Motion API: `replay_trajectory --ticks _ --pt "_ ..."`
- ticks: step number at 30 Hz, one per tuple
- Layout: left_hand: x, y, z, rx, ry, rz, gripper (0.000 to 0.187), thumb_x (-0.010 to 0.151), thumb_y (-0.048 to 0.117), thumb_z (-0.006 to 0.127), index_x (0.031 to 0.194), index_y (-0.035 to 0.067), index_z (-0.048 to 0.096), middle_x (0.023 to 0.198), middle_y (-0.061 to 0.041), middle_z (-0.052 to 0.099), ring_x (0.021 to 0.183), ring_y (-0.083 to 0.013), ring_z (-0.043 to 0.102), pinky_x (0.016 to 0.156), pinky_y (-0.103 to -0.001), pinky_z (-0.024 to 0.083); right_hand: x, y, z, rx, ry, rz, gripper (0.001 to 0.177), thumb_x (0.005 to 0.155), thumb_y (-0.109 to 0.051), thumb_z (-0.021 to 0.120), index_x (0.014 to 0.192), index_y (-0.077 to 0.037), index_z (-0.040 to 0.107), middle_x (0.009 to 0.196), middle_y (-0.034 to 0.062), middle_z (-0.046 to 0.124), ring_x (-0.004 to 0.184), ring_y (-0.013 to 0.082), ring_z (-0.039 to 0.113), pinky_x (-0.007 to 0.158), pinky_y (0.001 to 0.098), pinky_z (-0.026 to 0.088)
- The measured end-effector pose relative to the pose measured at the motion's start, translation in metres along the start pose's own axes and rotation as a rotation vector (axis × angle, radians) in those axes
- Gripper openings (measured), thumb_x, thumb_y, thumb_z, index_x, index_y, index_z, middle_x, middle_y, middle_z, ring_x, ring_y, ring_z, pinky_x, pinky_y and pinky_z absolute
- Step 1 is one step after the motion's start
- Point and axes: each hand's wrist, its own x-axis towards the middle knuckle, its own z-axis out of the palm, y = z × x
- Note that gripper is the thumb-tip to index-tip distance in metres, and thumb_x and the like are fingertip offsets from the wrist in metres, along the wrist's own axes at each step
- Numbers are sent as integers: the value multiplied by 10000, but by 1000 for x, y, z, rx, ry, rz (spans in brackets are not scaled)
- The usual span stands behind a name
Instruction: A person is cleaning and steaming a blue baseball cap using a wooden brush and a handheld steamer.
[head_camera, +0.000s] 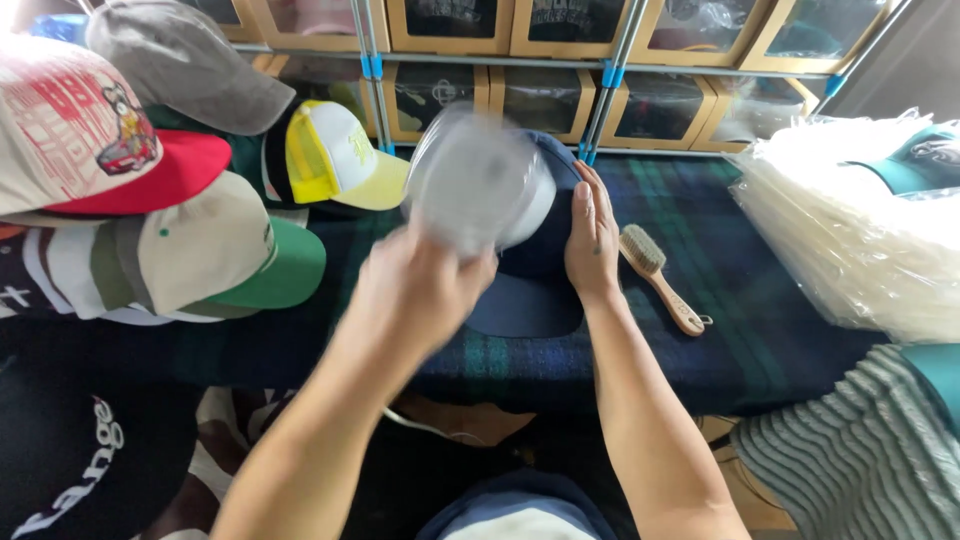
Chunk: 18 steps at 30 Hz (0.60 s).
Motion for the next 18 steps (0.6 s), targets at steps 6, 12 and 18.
replay_trajectory --ticks 6,12,18 --pt "106 1 10 -81 -344 -167 543 880 456 693 1134 -20 636 931 -241 720 892 -443 743 681 -560 616 4 16 2 20 50 -62 434 1139 -336 401 1388 -55 619 1413 241 588 1386 440 479 1176 562 346" --pt "35 -28 9 -51 -91 70 363 873 369 728 996 42 629 832 -184 631 754 -428 681 574 -507 566 4 15 0 -36 38 -61 478 1131 -394 406 1399 -63 621 1413 245 592 1378 444 484 1164 556 360" --pt "-70 -52 45 -641 175 -100 211 981 234 627 866 73 701 728 -90 647 672 -246 699 601 -393 598 6 4 5 57 66 -33 383 1139 -297 416 1390 -111 638 1413 203 609 1385 386 502 1184 529 350"
